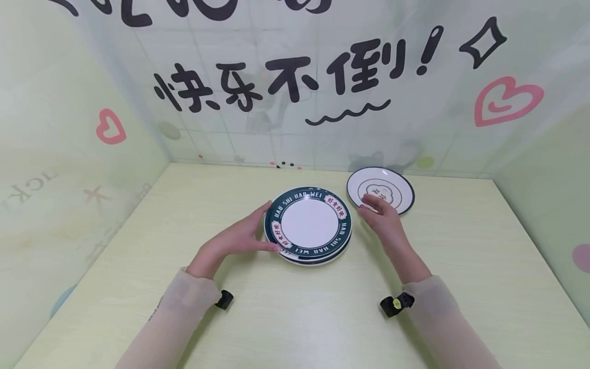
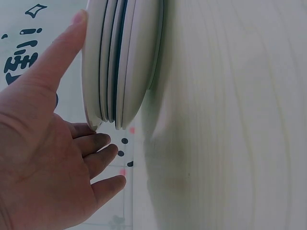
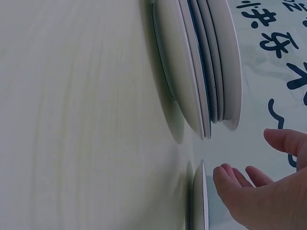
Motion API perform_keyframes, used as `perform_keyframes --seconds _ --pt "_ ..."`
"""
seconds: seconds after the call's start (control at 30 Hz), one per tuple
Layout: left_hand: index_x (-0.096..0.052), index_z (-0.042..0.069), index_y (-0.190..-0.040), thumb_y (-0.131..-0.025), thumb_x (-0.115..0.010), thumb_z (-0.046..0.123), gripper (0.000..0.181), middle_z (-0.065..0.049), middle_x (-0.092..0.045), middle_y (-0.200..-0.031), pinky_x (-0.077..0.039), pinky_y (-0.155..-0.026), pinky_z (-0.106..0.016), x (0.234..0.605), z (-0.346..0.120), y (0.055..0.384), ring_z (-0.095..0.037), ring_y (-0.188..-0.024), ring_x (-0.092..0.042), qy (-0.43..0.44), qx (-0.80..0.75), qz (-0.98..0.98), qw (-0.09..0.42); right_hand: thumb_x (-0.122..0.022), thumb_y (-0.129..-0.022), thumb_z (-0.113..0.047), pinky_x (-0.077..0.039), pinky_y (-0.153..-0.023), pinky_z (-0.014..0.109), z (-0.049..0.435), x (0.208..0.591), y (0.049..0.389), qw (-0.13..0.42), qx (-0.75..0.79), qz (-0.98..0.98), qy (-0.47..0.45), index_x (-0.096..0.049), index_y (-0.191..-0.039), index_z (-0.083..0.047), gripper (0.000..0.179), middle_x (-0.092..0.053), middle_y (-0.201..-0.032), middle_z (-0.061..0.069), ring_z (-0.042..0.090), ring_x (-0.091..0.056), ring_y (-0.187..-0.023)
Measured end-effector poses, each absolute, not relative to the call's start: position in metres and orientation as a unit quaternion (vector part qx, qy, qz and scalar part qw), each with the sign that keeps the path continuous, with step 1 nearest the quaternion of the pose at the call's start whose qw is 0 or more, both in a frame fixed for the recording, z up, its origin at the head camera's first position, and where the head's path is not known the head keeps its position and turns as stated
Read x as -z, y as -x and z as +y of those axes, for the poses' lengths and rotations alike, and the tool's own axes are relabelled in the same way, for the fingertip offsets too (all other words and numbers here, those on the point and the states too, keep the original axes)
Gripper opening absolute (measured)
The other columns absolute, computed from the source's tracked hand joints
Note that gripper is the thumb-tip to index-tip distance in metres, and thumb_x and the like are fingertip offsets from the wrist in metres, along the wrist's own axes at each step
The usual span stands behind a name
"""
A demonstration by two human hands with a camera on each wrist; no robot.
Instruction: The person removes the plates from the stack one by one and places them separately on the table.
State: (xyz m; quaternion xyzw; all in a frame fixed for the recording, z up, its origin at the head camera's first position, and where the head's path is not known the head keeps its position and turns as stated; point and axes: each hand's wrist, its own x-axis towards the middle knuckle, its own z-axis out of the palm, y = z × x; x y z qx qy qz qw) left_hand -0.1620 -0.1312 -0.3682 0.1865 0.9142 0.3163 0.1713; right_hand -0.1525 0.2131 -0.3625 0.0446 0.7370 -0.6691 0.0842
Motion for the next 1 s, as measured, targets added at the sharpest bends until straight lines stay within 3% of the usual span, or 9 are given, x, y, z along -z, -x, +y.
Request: perform_keyframes --seconds 0.2,0.43,0.67,0.8,0.9,1.0 --pt "-0.004 0.008 -0.161 -0.071 -0.084 0.057 0.130 -0.011 -0.009 -0.169 -0.019 -0.128 -0.045 0.368 -0.131 0.162 -0.027 -0.156 -0.012 -0.188 -0.319 0.913 0.172 -0.057 -0.102 -0.019 -0.047 -0.091 0.002 0.206 0.364 0.152 0.092 0.656 0.748 -0.033 -0.032 -0.154 0.001 0.061 -0.035 -0.159 0.021 -0.010 -0.055 -0.107" --pt "-0.005 0.009 -0.161 -0.070 -0.084 0.058 0.130 -0.010 -0.009 -0.169 -0.019 -0.128 -0.045 0.367 -0.131 0.160 -0.027 -0.156 -0.012 -0.184 -0.323 0.912 0.173 -0.056 -0.102 -0.017 -0.047 -0.096 0.006 0.199 0.364 0.153 0.104 0.646 0.756 -0.034 -0.032 -0.154 -0.001 0.060 -0.037 -0.159 0.017 0.013 -0.050 -0.136" --pt "-0.004 0.010 -0.161 -0.070 -0.083 0.058 0.130 -0.010 -0.009 -0.169 -0.019 -0.128 -0.044 0.368 -0.131 0.161 -0.026 -0.156 -0.012 -0.185 -0.320 0.913 0.173 -0.056 -0.101 -0.012 -0.047 -0.095 0.005 0.194 0.365 0.154 0.107 0.649 0.752 -0.033 -0.033 -0.153 0.000 0.058 -0.036 -0.160 0.018 0.027 -0.042 -0.144" --pt "-0.004 0.010 -0.161 -0.070 -0.084 0.058 0.130 -0.010 -0.010 -0.169 -0.019 -0.128 -0.044 0.368 -0.131 0.162 -0.026 -0.156 -0.012 -0.186 -0.320 0.913 0.172 -0.058 -0.100 -0.013 -0.047 -0.092 0.003 0.191 0.366 0.154 0.105 0.644 0.757 -0.041 -0.036 -0.152 -0.001 0.058 -0.039 -0.158 0.017 0.026 -0.043 -0.143" --pt "-0.004 0.010 -0.161 -0.070 -0.083 0.058 0.130 -0.010 -0.009 -0.169 -0.019 -0.128 -0.044 0.368 -0.131 0.161 -0.027 -0.156 -0.012 -0.184 -0.317 0.914 0.173 -0.059 -0.099 -0.014 -0.047 -0.104 0.013 0.189 0.367 0.154 0.104 0.632 0.767 -0.044 -0.038 -0.152 -0.003 0.057 -0.041 -0.157 0.016 0.024 -0.043 -0.142" --pt "-0.004 0.010 -0.161 -0.071 -0.084 0.058 0.130 -0.010 -0.009 -0.169 -0.018 -0.128 -0.044 0.367 -0.131 0.161 -0.027 -0.156 -0.012 -0.183 -0.317 0.914 0.174 -0.059 -0.099 -0.013 -0.039 -0.119 0.033 0.188 0.368 0.153 0.104 0.623 0.774 -0.041 -0.038 -0.152 -0.003 0.058 -0.039 -0.158 0.016 0.029 -0.038 -0.147"
